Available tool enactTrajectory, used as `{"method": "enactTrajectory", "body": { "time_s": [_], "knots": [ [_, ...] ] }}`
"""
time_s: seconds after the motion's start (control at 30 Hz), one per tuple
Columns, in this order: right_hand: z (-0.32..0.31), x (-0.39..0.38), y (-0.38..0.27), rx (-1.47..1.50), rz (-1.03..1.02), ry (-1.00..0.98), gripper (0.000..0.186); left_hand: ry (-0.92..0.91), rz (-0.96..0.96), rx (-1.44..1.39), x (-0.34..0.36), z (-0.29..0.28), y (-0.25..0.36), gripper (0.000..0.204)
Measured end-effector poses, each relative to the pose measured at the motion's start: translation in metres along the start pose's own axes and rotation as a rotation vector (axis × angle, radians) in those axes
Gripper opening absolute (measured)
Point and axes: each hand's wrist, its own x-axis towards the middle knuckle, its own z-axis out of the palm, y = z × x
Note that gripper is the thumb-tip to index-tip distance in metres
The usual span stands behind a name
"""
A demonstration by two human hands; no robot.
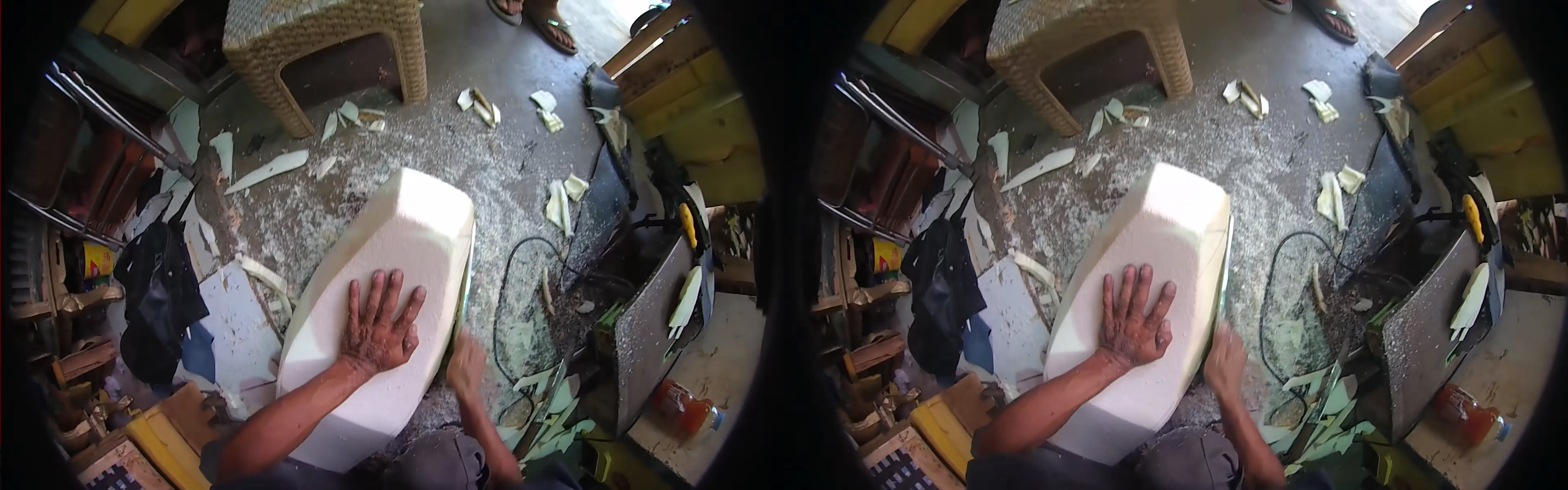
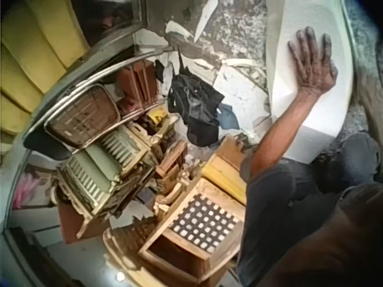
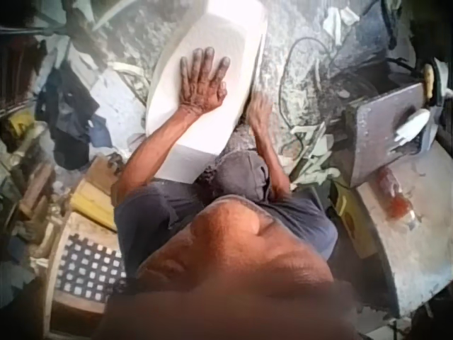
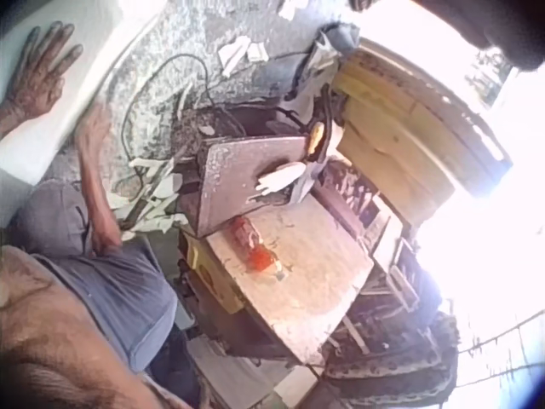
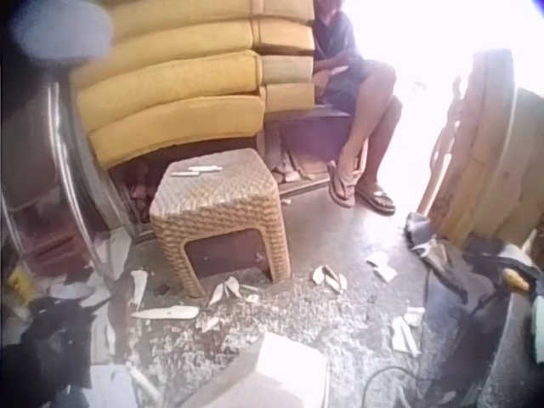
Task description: The person sits on the floor and uses a metal hand plane to shave and smooth the surface of a white surfboard blank. They repeatedly scrape the tool along the board's length, removing material and creating shavings that accumulate on the floor.
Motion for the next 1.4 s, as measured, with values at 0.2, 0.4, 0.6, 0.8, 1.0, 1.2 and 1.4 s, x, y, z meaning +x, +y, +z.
{"method": "enactTrajectory", "body": {
  "time_s": [0.2,0.4,0.6,0.8,1.0,1.2,1.4],
  "knots": [
    [-0.026,0.135,-0.042,0.208,0.399,-0.14,0.063,0.012,0.038,0.011,0.009,-0.001,0.0,0.07],
    [-0.035,0.001,-0.046,0.254,0.323,-0.213,0.057,0.013,0.01,0.071,-0.003,-0.003,-0.001,0.073],
    [-0.044,0.136,-0.059,0.29,0.448,-0.241,0.044,-0.007,0.049,0.077,0.0,-0.006,0.0,0.071],
    [-0.024,0.032,-0.049,0.391,0.287,-0.101,0.043,0.07,0.032,0.134,0.013,-0.005,-0.011,0.071],
    [-0.008,0.047,-0.02,0.15,0.16,-0.194,0.044,0.018,0.063,0.15,0.009,-0.003,-0.002,0.074],
    [-0.032,0.075,-0.048,0.428,0.384,-0.149,0.04,0.025,0.086,0.148,0.003,-0.005,-0.003,0.076],
    [-0.02,-0.001,-0.035,0.343,0.321,-0.11,0.037,0.053,0.063,0.159,0.008,-0.004,-0.005,0.073]
  ]
}}
